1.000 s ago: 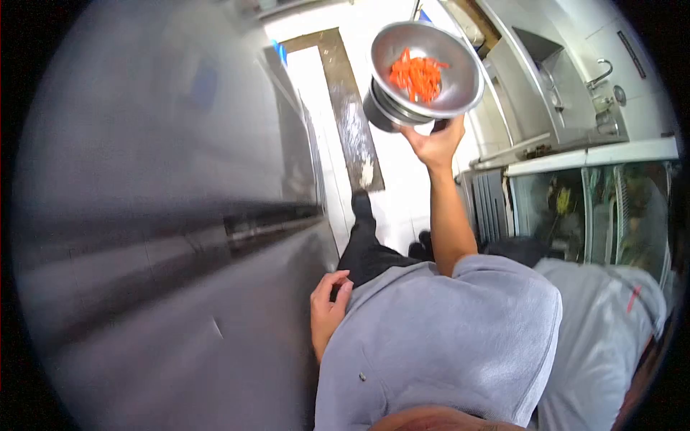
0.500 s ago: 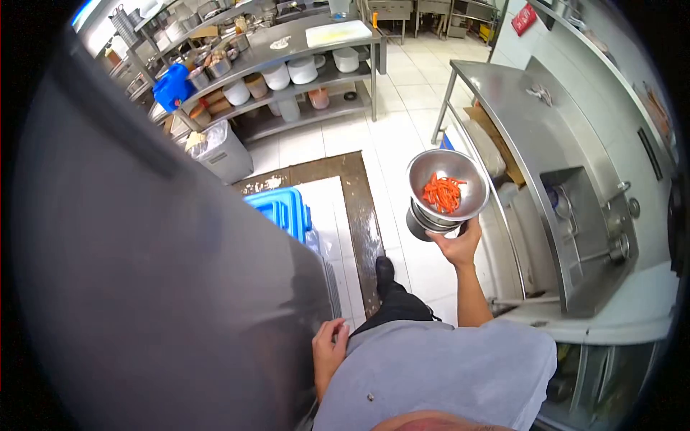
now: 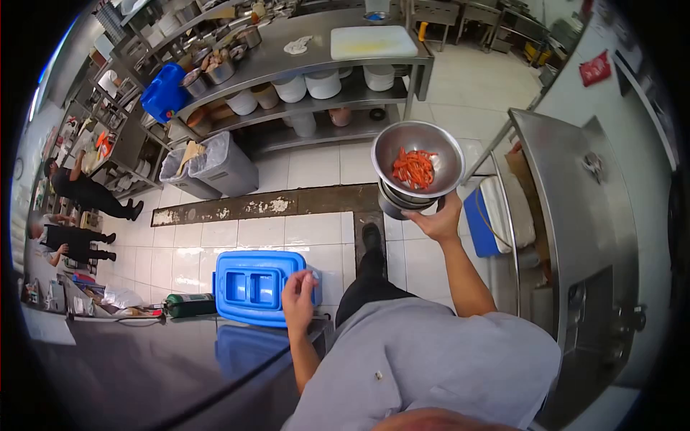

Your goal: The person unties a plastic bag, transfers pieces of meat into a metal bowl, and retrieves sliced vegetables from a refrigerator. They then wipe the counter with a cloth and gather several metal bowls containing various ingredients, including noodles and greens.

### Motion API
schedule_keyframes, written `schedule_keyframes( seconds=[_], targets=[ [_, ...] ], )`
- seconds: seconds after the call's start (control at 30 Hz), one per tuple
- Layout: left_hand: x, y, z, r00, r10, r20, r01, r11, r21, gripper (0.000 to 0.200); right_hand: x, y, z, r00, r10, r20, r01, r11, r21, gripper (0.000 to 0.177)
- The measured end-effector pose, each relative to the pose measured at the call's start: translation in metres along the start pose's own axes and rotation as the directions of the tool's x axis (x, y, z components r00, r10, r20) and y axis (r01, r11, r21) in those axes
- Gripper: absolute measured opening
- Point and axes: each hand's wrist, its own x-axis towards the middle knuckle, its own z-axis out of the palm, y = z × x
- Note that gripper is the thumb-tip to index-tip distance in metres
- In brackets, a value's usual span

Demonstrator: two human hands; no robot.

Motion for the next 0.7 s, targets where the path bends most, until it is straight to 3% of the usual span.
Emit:
schedule_keyframes(
  seconds=[0.1, 0.17, 0.23, 0.3, 0.37, 0.43, 0.5, 0.57, 0.7],
  targets=[
    [0.113, 0.011, 0.035, 0.999, 0.043, -0.018, -0.044, 0.997, -0.061, 0.019, 0.064, 0.047, 0.028, 0.995, -0.085, 0.055, 0.09, 0.991, -0.096, 0.073],
    [0.186, 0.029, 0.06, 0.995, 0.07, 0.072, -0.062, 0.992, -0.108, 0.02, 0.103, 0.072, 0.046, 0.993, -0.092, 0.072, 0.099, 0.99, -0.103, 0.069],
    [0.257, 0.054, 0.088, 0.988, 0.109, 0.113, -0.088, 0.98, -0.178, 0.02, 0.142, 0.098, 0.065, 0.996, -0.061, 0.06, 0.065, 0.996, -0.064, 0.068],
    [0.321, 0.085, 0.115, 0.976, 0.116, 0.186, -0.096, 0.989, -0.115, 0.026, 0.181, 0.113, 0.081, 0.995, -0.007, 0.098, 0.012, 0.999, -0.049, 0.068],
    [0.41, 0.115, 0.151, 0.936, 0.053, 0.348, 0.04, 0.966, -0.254, 0.041, 0.235, 0.145, 0.114, 0.992, -0.039, 0.123, 0.05, 0.995, -0.084, 0.07],
    [0.468, 0.122, 0.171, 0.916, -0.024, 0.402, 0.158, 0.939, -0.305, 0.055, 0.275, 0.162, 0.141, 0.986, -0.027, 0.164, 0.04, 0.996, -0.079, 0.073],
    [0.51, 0.15, 0.18, 0.935, -0.059, 0.349, 0.166, 0.944, -0.285, 0.061, 0.314, 0.189, 0.172, 0.977, -0.09, 0.192, 0.098, 0.995, -0.031, 0.073],
    [0.567, 0.145, 0.18, 0.935, -0.077, 0.345, 0.143, 0.975, -0.169, 0.059, 0.353, 0.221, 0.204, 0.964, -0.129, 0.231, 0.126, 0.992, 0.029, 0.074],
    [0.669, 0.149, 0.175, 0.973, -0.117, 0.199, 0.147, 0.978, -0.147, 0.051, 0.433, 0.28, 0.275, 0.918, -0.178, 0.354, 0.16, 0.984, 0.081, 0.082]
  ],
)
